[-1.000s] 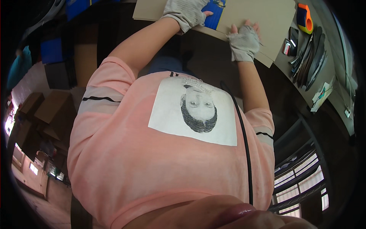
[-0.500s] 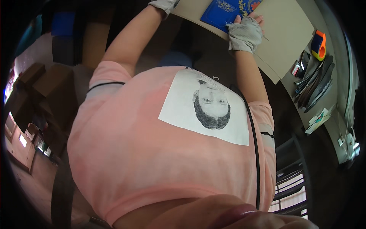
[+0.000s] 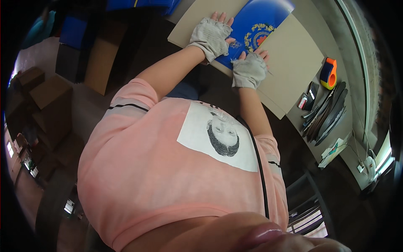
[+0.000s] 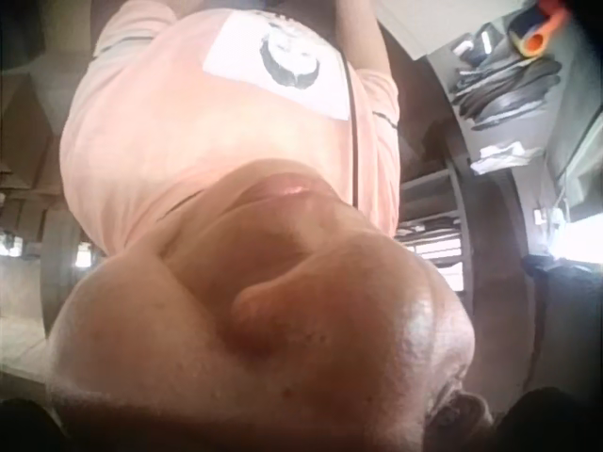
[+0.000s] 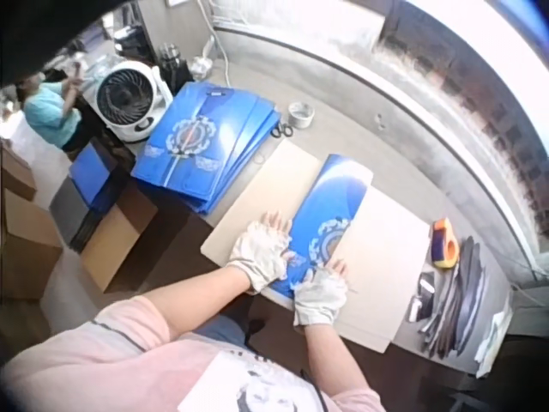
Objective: Organizing and stacking blue folder covers at an industrial workstation.
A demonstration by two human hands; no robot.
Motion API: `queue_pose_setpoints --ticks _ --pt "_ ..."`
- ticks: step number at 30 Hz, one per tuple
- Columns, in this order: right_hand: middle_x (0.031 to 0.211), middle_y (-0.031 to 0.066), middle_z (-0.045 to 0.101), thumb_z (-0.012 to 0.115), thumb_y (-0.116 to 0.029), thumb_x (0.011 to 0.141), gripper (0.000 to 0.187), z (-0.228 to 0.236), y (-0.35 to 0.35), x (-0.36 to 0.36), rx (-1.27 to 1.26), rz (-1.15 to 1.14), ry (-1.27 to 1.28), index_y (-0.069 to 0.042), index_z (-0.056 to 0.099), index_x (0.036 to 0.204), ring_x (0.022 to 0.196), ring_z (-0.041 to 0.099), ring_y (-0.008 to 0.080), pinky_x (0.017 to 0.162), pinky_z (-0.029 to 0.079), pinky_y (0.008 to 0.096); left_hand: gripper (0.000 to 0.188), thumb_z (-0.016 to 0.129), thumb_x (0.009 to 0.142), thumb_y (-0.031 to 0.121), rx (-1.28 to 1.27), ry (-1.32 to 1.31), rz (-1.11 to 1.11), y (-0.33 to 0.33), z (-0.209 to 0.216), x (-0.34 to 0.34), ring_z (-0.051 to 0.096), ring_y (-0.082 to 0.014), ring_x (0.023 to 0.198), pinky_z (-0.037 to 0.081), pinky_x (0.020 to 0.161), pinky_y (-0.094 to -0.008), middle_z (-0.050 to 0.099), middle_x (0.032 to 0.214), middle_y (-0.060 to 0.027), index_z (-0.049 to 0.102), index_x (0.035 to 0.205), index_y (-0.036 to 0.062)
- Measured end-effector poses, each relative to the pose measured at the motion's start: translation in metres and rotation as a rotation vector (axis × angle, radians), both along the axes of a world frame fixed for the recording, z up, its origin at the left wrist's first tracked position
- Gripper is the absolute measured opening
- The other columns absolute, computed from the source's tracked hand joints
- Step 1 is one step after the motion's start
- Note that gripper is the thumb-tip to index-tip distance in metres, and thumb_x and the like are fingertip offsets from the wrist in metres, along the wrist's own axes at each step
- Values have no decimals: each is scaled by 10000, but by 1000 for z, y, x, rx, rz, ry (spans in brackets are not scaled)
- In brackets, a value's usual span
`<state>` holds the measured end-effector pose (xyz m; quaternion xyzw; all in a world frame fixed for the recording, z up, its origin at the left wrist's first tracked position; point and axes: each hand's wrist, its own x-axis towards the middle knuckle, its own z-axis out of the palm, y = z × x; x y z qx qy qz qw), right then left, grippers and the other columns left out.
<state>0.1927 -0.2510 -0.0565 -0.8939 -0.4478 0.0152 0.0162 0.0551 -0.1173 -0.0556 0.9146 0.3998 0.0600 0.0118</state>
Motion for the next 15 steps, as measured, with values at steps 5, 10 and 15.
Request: queue_pose_setpoints --ticks 5,10,15 --pt "1636 255 339 555 -473 972 762 4 3 0 -21 9 37 -1 403 1551 1529 292 422 1202 227 640 744 481 1009 561 60 17 154 44 5 47 334 -381 1523 271 1206 -527 393 1637 -154 361 1609 138" --pt "1651 258 306 553 -473 972 765 3 1 5 -30 6 73 2 406 1553 1540 255 438 1220 186 632 703 529 986 409 -129 -62 113 121 52 112 447 -396 1436 290 1228 -477 497 1517 -266 430 1520 -38" --pt "1656 257 293 556 -463 969 770 10 2 7 -87 -18 105 14 396 1553 1546 238 440 1223 176 632 693 598 948 351 -155 -69 152 187 79 176 529 -373 1367 435 1115 -458 559 1459 -252 448 1518 -15"
